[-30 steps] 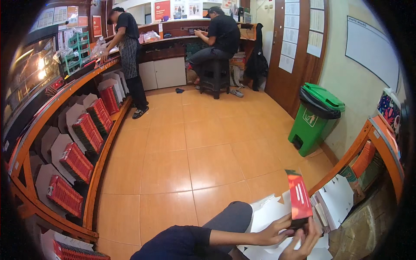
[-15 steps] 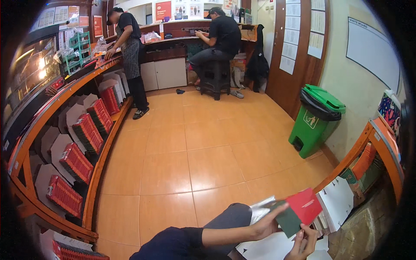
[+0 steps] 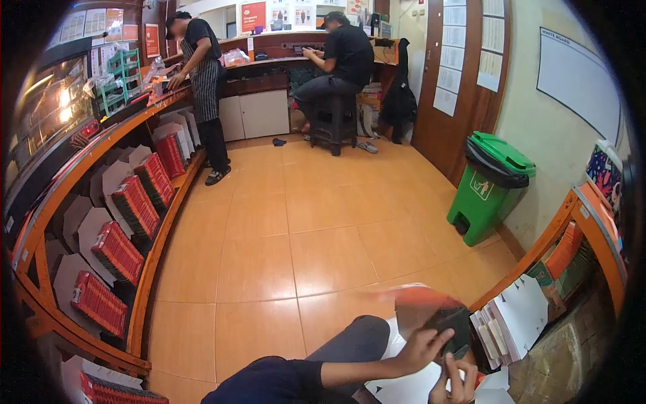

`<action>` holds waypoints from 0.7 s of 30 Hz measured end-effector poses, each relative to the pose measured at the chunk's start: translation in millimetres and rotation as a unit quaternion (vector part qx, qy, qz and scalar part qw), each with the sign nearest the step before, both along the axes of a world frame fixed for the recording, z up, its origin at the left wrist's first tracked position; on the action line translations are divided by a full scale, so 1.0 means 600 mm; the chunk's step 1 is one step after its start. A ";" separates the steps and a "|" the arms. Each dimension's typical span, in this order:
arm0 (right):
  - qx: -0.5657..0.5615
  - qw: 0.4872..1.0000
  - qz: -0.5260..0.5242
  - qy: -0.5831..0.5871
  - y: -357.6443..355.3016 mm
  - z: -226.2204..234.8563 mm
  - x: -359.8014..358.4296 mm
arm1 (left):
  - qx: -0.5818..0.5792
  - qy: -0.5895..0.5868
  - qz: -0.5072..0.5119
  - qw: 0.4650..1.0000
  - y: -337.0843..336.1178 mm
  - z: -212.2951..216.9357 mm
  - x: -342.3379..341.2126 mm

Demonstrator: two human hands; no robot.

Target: The person assembles cardboard takeout food boxes by hand, folding the flaps and interlocking the tabs to create the box shape before placing them in a pile.

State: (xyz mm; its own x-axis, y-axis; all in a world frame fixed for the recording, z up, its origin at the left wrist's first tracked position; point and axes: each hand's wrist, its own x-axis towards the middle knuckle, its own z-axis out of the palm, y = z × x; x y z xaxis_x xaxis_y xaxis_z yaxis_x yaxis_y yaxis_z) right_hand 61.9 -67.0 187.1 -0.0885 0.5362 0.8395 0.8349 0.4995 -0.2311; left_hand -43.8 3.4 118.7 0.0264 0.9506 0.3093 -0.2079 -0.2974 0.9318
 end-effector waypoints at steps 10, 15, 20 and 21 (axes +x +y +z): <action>-0.018 0.987 -0.066 0.146 0.000 -0.011 -0.032 | 0.115 0.103 -0.028 0.988 -0.034 0.000 0.007; -0.087 0.990 -0.036 0.103 0.000 0.018 -0.029 | 0.196 0.167 -0.125 0.958 -0.030 -0.038 0.006; -0.146 0.967 -0.210 -0.020 0.030 -0.129 0.105 | 0.240 0.303 -0.126 0.914 -0.056 -0.039 0.006; -0.117 0.974 -0.067 0.180 0.026 -0.078 0.096 | 0.248 0.334 -0.117 0.902 -0.058 -0.039 0.003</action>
State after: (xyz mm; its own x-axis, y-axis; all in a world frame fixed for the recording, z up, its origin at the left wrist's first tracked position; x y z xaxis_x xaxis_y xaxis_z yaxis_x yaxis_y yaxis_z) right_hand 119.8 -51.6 140.3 0.2735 0.7027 0.6568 0.7333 0.2896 -0.6152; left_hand -42.2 -31.1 95.4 0.5460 0.6435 0.5364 0.2399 -0.7336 0.6359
